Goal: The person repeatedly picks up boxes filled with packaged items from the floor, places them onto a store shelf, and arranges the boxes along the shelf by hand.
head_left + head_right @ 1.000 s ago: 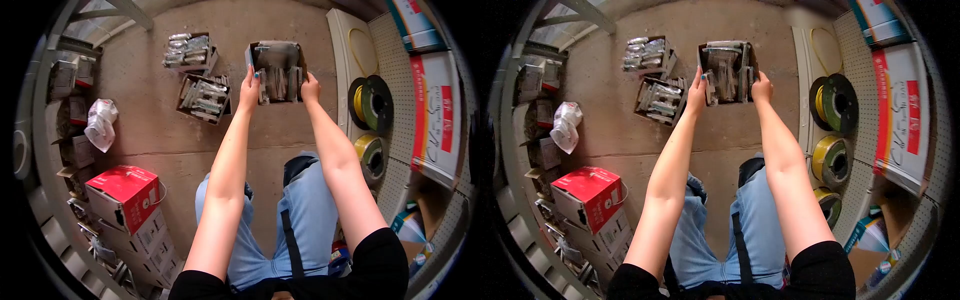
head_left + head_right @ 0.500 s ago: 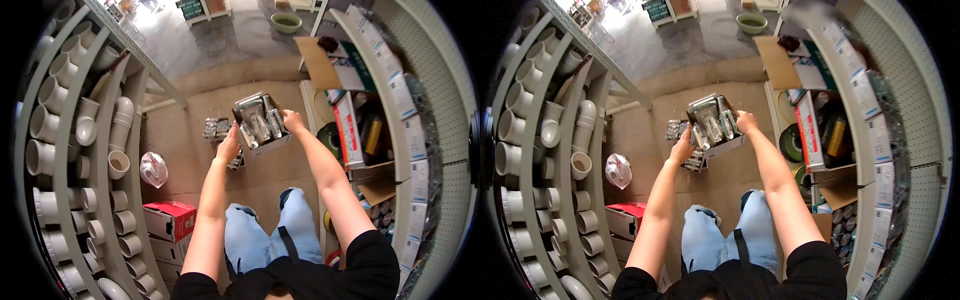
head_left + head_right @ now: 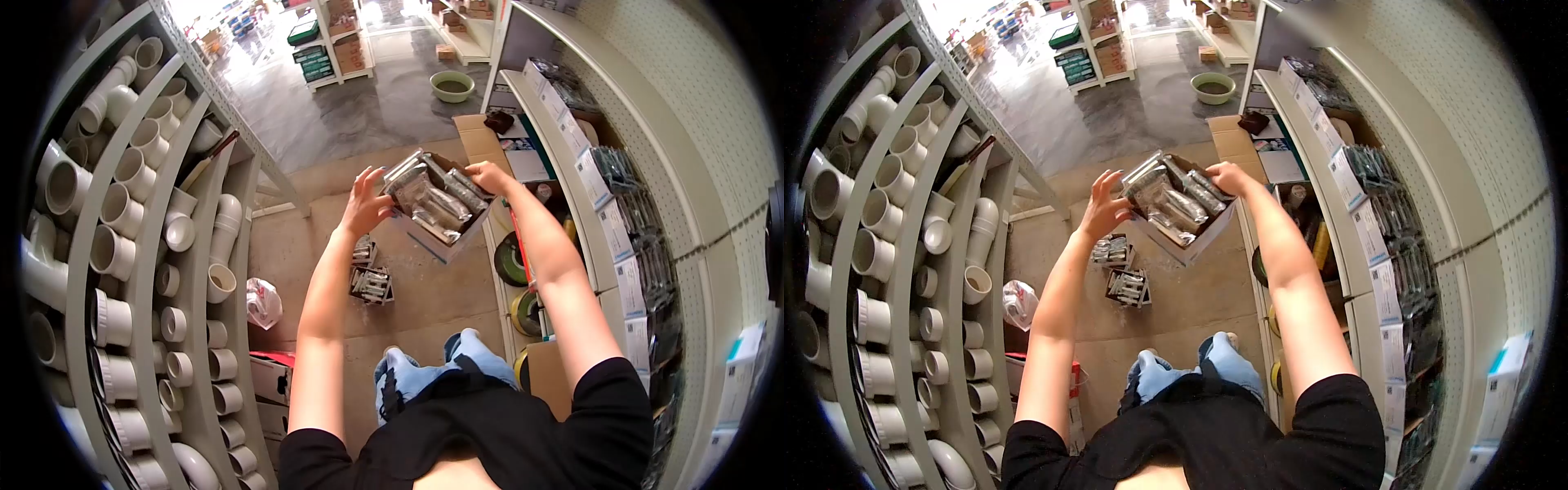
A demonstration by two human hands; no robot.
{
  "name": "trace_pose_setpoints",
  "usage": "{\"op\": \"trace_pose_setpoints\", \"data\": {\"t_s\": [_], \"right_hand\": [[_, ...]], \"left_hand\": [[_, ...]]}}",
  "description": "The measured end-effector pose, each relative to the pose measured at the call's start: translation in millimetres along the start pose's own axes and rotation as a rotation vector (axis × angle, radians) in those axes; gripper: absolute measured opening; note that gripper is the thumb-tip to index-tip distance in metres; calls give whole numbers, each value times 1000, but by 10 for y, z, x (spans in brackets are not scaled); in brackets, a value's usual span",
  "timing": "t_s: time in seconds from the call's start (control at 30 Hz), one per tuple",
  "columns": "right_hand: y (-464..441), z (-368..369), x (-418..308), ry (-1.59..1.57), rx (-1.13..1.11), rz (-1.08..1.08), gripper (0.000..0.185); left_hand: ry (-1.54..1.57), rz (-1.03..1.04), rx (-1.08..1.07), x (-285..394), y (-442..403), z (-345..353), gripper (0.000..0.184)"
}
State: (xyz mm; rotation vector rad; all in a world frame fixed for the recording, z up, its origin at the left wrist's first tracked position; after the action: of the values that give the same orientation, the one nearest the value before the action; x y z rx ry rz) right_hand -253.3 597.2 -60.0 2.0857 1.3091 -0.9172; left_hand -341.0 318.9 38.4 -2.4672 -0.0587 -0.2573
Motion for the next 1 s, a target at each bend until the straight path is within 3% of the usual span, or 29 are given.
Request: {"op": "trace_pose_setpoints", "data": {"t_s": [0.1, 0.17, 0.3, 0.4, 0.47, 0.5, 0.63, 0.8, 0.87, 1.0], "right_hand": [[177, -333, -149, 41, 54, 14, 41], [449, -469, -369, -119, 80, 90, 41], [911, -883, -533, 6, 330, 160, 31], [1358, -1095, -888, 67, 482, 202, 32], [1472, -1284, -732, 17, 610, 156, 39], [1673, -1381, -976, 148, 745, 88, 39], [2276, -1343, -1968, 578, 918, -112, 31], [2837, -1068, -2741, 933, 1102, -136, 24], [3052, -988, -2910, 1140, 1192, -152, 29], [3546, -1074, -3117, 1179, 1419, -68, 39]], "left_hand": [[350, -27, -40, 83, -207, 48, 25], [630, -19, -69, 166, -329, 51, 24], [464, -34, -52, 415, -514, -198, 23], [436, 29, 17, 607, -624, -328, 23], [407, 55, 73, 830, -676, -418, 22], [397, 58, 91, 939, -711, -457, 21], [390, 94, 211, 1302, -886, -604, 20], [454, -23, 285, 1742, -1161, -737, 17], [459, -46, 282, 1929, -1265, -817, 18], [511, -37, 285, 2419, -1384, -1006, 18]]}}
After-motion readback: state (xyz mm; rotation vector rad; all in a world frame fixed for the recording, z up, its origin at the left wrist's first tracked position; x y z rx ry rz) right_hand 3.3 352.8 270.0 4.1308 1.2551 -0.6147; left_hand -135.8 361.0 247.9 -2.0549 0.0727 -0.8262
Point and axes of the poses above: each hand's wrist, its own y-axis away from the middle knuckle, its own z-axis out of the palm, x = y × z, the point moved 9 cm from there along -y, towards the middle knuckle, and after that the axes turned 4 degrees about x, right-handed, at the moved point
